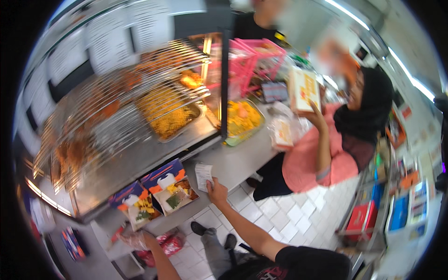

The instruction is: The person retrieves food boxes, cuts fried chicken pieces on a cutting board, and assembles takeout orders by placing chicken, rice, and condiments into containers. They also handle receipts and a tablet while coordinating with a coworker.

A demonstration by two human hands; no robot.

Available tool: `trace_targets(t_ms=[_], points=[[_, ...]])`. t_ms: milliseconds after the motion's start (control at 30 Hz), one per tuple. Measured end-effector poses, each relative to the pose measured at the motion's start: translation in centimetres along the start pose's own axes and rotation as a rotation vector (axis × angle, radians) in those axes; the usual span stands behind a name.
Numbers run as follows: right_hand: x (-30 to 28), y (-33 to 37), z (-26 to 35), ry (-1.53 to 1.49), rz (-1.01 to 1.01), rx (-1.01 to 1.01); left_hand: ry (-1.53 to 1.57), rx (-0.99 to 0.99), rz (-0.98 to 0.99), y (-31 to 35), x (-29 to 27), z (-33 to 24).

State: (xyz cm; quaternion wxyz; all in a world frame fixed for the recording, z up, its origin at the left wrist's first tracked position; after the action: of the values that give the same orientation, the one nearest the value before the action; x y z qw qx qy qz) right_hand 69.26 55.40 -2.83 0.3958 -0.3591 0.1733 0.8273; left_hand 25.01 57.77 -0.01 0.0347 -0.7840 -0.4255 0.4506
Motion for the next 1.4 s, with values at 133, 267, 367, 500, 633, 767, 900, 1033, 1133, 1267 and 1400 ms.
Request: trace_targets(t_ms=[133, 267, 367, 500, 633, 767, 900, 1033, 1133, 1267, 1400], points=[[0.2, 0.2, 0.1, 0.045, -0.051, -0.038, 0.088, -0.074, 0.028, -0.8, -1.1, -0.5], [0.1, 0.4, 0.6, 0.042, -0.103, -0.052, 0.175, -0.213, 0.087, -0.7, -1.5, -0.8], [0.1, 0.7, 0.6, 0.038, -0.102, -0.086, 0.05, -0.005, -0.081, -1.6, -2.3, -1.2], [0.2, 0.2, 0.5, 0.033, -0.154, -0.158, -0.025, -0.024, -0.016, -1.5, -0.3, 0.9], [0.5, 0.3, 0.3, 0.062, -0.149, -0.144, -0.007, 0.011, -0.062, -1.6, -0.1, 2.2], [0.0, 0.6, 0.9, 0.042, -0.129, -0.156, -0.022, 0.056, -0.069, -1.7, -0.2, 1.6], [-0.5, 0.9, 1.6, -0.019, -0.106, -0.14, -0.049, 0.051, -0.101, -1.8, -1.0, 1.0], [-0.4, 0.8, 1.9, 0.072, -0.07, -0.092, 0.016, -0.055, -0.061, -1.5, -1.0, 1.2], [-0.3, 0.6, 1.5, 0.218, -0.045, 0.016, -0.004, -0.036, -0.084, -1.6, -1.0, 1.0], [-0.6, 1.0, 2.3, 0.157, -0.066, -0.088, -0.026, -0.056, -0.114, -1.9, -1.1, 1.3], [-0.7, 0.7, 2.5, 0.081, -0.016, -0.099, 0.046, -0.134, -0.136, -1.3, -1.1, 2.7]])
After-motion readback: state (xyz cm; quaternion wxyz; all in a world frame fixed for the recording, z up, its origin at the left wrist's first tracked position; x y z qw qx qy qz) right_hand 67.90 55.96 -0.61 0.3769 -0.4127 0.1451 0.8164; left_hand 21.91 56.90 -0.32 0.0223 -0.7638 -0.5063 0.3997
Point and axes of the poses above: each hand's wrist, its own y-axis away from the middle knuckle, its own x-axis out of the palm, z = x × y, the point moved 6 cm from there along -y, towards the middle knuckle, and after that the axes turned 13 degrees about x, right-handed, at the moved point
